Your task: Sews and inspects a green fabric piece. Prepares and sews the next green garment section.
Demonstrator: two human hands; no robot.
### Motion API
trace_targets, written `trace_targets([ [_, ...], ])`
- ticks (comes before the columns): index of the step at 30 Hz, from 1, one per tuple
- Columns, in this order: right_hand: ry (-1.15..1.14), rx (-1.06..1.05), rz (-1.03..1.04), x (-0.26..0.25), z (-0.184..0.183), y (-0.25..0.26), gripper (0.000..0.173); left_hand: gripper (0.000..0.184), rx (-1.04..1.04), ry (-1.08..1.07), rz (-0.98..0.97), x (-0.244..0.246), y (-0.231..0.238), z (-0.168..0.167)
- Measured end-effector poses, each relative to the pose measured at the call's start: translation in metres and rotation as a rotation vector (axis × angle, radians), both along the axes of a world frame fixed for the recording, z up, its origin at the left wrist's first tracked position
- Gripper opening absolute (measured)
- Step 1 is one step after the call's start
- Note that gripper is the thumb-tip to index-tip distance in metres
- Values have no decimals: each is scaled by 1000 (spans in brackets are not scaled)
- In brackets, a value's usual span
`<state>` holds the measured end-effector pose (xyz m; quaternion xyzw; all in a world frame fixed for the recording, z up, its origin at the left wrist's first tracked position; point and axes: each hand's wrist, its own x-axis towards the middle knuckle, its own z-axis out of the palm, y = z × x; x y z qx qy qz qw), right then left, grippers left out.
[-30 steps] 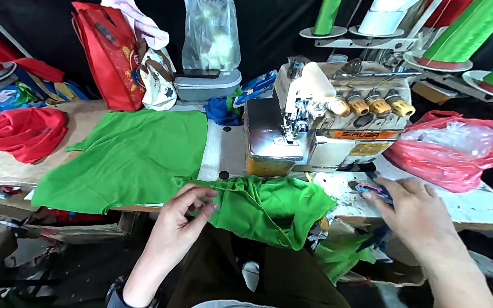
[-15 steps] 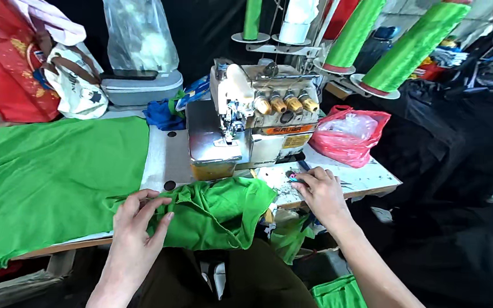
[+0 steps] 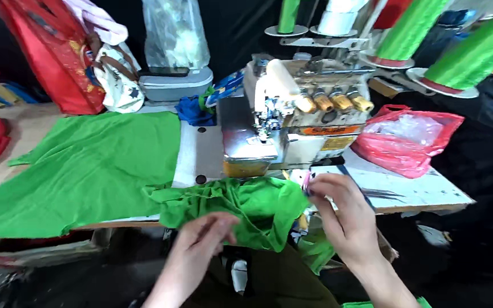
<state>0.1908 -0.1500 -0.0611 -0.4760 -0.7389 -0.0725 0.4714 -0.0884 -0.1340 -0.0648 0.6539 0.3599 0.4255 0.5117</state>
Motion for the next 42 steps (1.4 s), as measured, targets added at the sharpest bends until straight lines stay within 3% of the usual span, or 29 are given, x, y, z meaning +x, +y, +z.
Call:
trace_targets([
  [3, -53, 0, 372, -48, -7, -18, 10, 43, -452, -300, -266, 17, -4, 2],
  [5, -144, -11, 538, -68, -16, -23, 9, 32, -595, -439, -256, 24, -6, 2],
  [7, -139, -92, 569, -75, -22, -24, 10, 20, -605, -452, -122, 29, -9, 1],
  [11, 375, -400, 495, -81, -20, -23, 38, 16, -276, -332, 63, 29, -12, -3],
  [13, 527, -488, 434, -88, -19, -21, 48, 14, -162, -302, 109, 34, -14, 0],
  [18, 508, -558, 400, -91, -16, -16, 51, 21, 128, -139, 201, 34, -6, -3],
  [24, 679, -707, 393, -75, -14, -4, 51, 37, 578, 481, 404, -1, 33, -11],
  [26, 761, -743, 450, -83, -14, 5, 52, 29, 586, 640, 387, -5, 45, -16],
  [29, 770, -754, 458, -102, -19, 22, 53, 13, 637, 714, 373, -7, 52, -17],
  [35, 748, -770, 381, -106, -29, 43, 41, 24, 771, 802, 325, -56, 49, -8],
  [42, 720, -731, 418, -114, -26, 39, 38, 27, 663, 682, 317, -93, 25, -12],
])
